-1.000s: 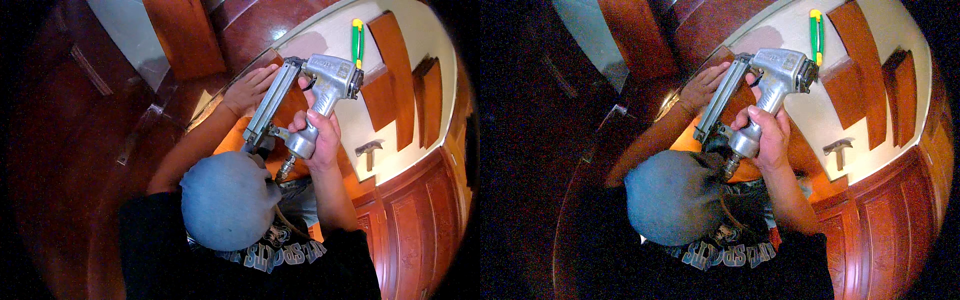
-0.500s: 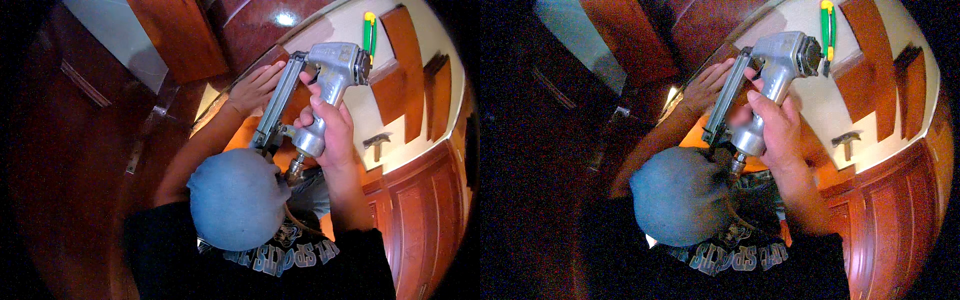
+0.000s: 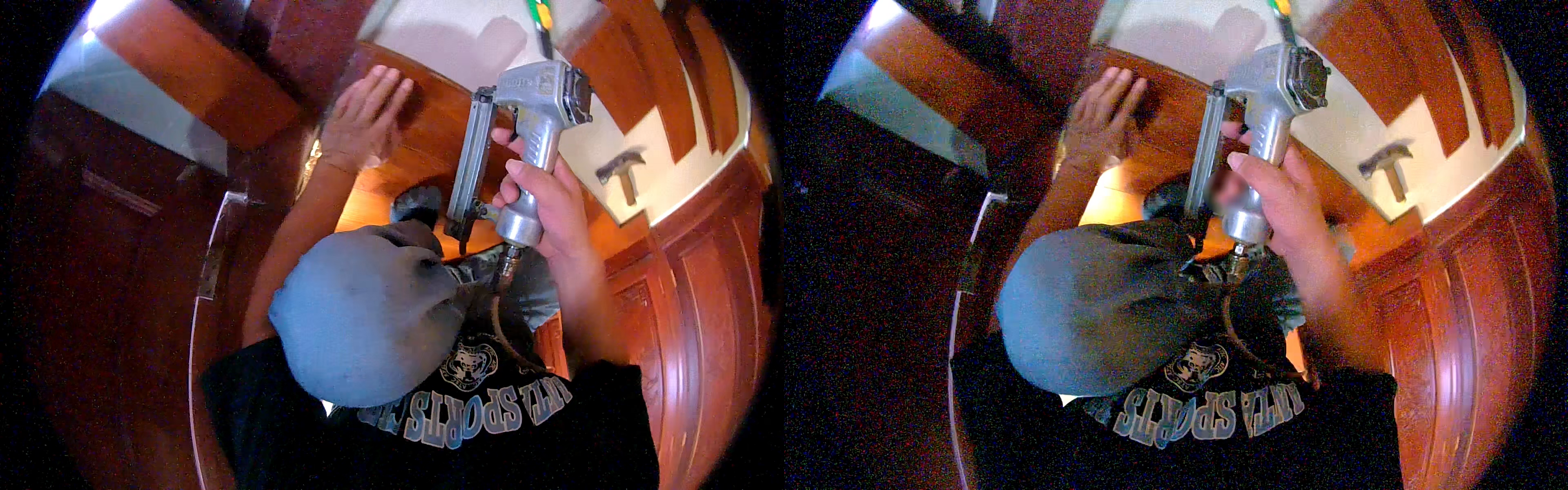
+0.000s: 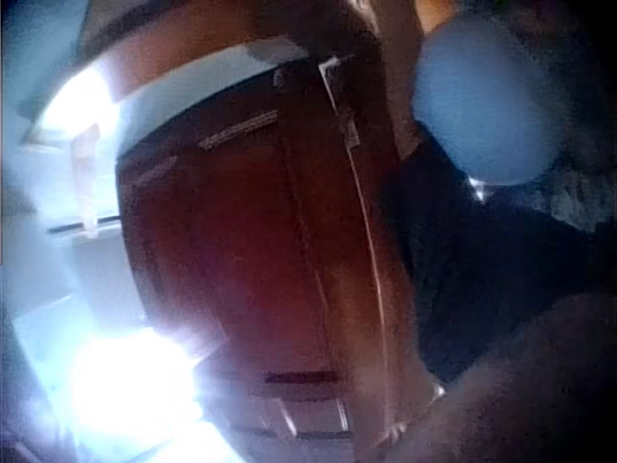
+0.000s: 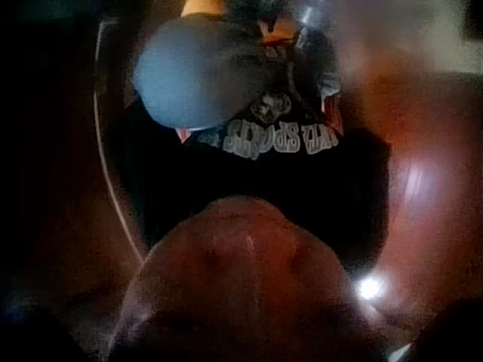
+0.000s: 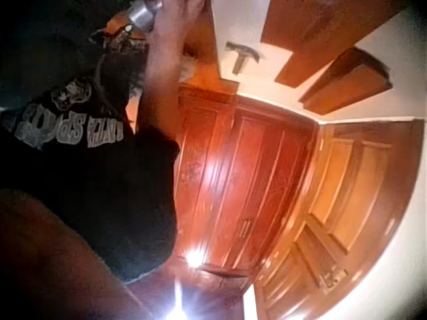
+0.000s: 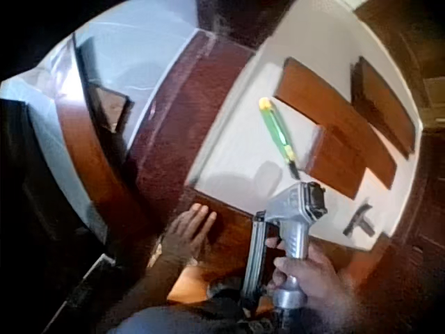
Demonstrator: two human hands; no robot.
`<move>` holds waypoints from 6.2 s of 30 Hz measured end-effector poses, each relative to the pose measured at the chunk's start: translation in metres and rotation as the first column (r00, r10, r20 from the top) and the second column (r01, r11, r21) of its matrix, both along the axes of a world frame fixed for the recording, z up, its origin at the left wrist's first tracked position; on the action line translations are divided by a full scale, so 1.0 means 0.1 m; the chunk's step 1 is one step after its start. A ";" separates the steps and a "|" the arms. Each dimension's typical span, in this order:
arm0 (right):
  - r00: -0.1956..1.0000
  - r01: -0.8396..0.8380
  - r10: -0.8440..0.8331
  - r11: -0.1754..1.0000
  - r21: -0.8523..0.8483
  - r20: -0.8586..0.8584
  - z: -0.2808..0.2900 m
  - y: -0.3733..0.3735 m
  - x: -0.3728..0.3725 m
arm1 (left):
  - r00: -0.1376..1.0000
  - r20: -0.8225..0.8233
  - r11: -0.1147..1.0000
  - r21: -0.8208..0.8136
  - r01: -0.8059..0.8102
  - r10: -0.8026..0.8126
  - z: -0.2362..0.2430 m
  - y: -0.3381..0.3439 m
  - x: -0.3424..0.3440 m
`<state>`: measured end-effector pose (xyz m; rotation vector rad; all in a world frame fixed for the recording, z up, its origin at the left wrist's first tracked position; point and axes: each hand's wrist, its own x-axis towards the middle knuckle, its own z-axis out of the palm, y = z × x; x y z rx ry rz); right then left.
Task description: The person installs wooden flooring planks on a subfloor. They position the planks, tap them with a hammer, and secure them using a nail gun.
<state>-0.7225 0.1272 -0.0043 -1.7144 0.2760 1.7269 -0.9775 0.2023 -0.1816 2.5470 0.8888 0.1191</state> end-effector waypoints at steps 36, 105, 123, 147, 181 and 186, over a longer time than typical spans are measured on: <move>0.985 0.102 -0.091 0.993 -0.067 0.144 0.36 -1.89 0.77 | 0.998 0.050 0.986 0.165 -0.031 0.023 0.34 0.42 0.85; 0.212 0.501 0.375 0.751 -0.430 0.902 -2.25 -7.22 -1.35 | 0.638 -0.508 0.805 -0.477 0.352 -0.579 0.47 -0.88 0.47; -0.007 0.184 0.408 0.898 -0.400 0.913 -0.43 -4.90 0.45 | 0.868 -0.398 0.942 -0.025 -0.335 0.298 0.10 1.21 2.45; 0.267 -0.471 0.351 0.860 -0.196 0.897 -1.08 -1.08 2.22 | 0.986 0.123 0.990 -0.096 -0.100 0.112 0.20 1.21 1.94; 0.002 -0.573 0.842 0.443 -0.690 0.539 -0.45 -1.88 2.45 | 0.791 -0.550 0.855 0.244 0.458 -0.267 0.40 2.34 3.12; 0.470 -0.338 0.636 0.770 -0.541 0.612 0.38 -2.98 1.63 | 0.776 -0.462 0.835 0.124 0.536 -0.429 0.31 2.47 3.38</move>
